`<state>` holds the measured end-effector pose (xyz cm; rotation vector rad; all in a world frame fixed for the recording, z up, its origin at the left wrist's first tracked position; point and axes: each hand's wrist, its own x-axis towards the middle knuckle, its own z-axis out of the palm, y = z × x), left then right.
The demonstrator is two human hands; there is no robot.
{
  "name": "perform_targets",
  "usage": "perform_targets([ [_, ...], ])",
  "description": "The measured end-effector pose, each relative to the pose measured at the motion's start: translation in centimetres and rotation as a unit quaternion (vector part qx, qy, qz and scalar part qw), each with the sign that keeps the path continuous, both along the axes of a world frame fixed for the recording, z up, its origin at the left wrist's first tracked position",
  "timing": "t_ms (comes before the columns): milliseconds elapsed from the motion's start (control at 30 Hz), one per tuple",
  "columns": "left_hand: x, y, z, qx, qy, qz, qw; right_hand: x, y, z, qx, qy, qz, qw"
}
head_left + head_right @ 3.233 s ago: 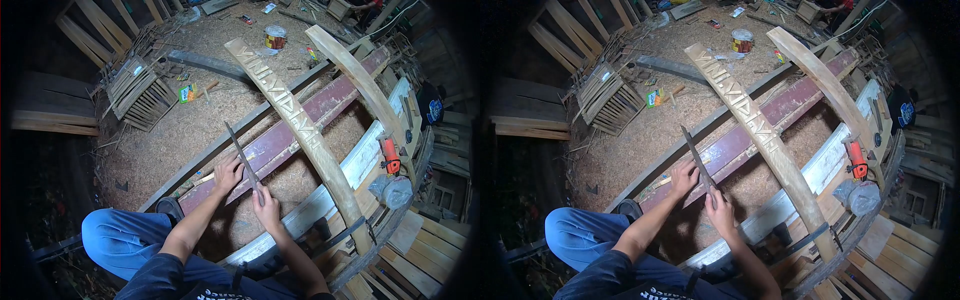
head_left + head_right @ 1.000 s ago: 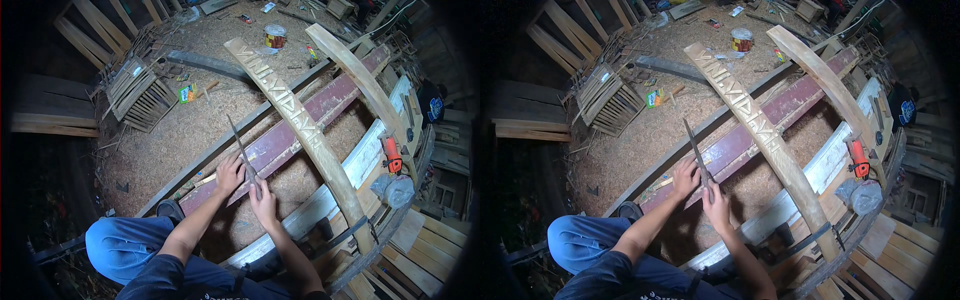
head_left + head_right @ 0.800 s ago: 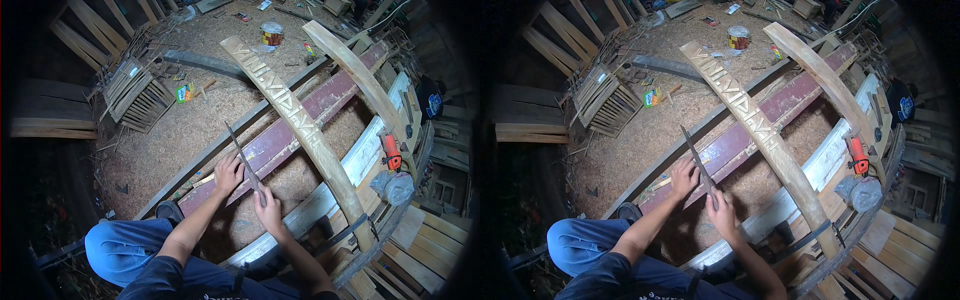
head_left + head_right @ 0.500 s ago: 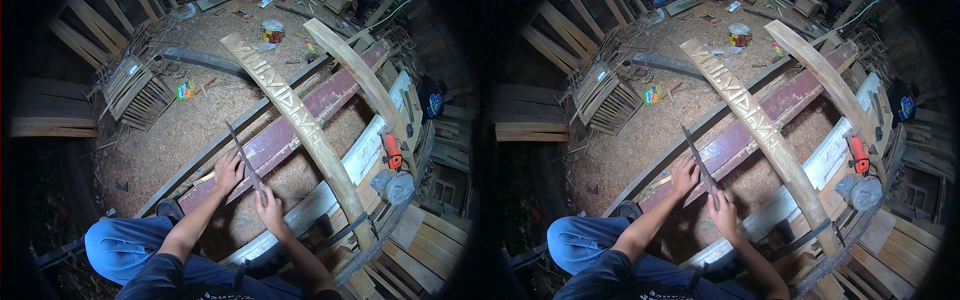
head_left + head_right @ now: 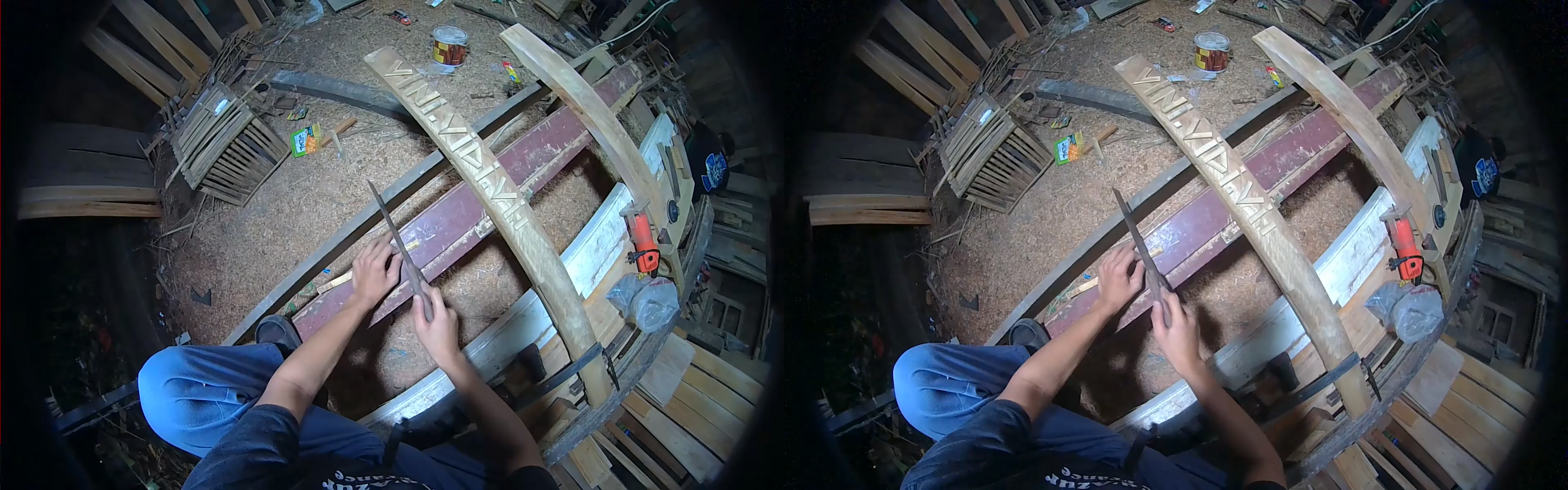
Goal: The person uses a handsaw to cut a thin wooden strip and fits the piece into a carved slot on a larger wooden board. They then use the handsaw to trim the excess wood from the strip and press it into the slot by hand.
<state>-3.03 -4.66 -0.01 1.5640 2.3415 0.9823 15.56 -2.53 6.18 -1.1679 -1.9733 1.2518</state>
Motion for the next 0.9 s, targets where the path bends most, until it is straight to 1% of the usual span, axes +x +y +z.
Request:
perform_targets([
  [100,0.1,0.2,0.0,0.005,0.001,0.002,1.0,2.2,-1.1,0.5,-0.019,-0.024,0.002,1.0],
  [167,-0.2,0.2,0.3,0.006,0.006,0.007,1.0,0.7,-0.7,0.2,-0.008,-0.025,0.001,1.0],
  [233,0.1,0.1,0.2,-0.001,-0.012,0.005,1.0,-1.1,0.3,0.2,-0.025,-0.011,-0.001,1.0],
  [400,0.2,0.0,-0.6,0.008,-0.006,0.003,1.0,1.6,-0.7,0.5,-0.027,-0.033,0.015,0.999],
  [500,-0.2,0.2,-0.3,0.006,0.005,0.008,1.0,0.6,-0.3,-0.1,-0.005,-0.024,0.012,1.0],
  [567,0.0,0.0,-0.1,0.001,-0.005,0.003,1.0,-1.8,0.4,0.1,-0.07,-0.007,-0.016,0.997],
  [600,-0.1,0.0,-0.1,0.0,-0.004,-0.004,1.0,-1.9,0.2,0.2,-0.029,-0.007,-0.007,1.0],
  [700,-0.1,0.0,-0.2,0.002,0.003,-0.003,1.0,0.8,-1.3,0.4,-0.002,-0.032,0.007,0.999],
  [733,0.0,-0.1,-0.2,0.0,0.002,-0.003,1.0,1.2,-1.7,0.2,0.024,-0.028,0.001,0.999],
  [767,0.0,0.0,-0.1,0.003,0.009,-0.001,1.0,1.0,-1.5,-0.3,0.025,-0.027,0.003,0.999],
  [833,-0.1,0.2,0.0,0.005,0.014,0.001,1.0,-0.3,-0.5,0.1,-0.032,-0.054,0.008,0.998],
  [900,0.0,0.0,-0.2,-0.008,0.006,0.002,1.0,-0.9,0.1,0.5,-0.047,-0.052,0.009,0.997],
])
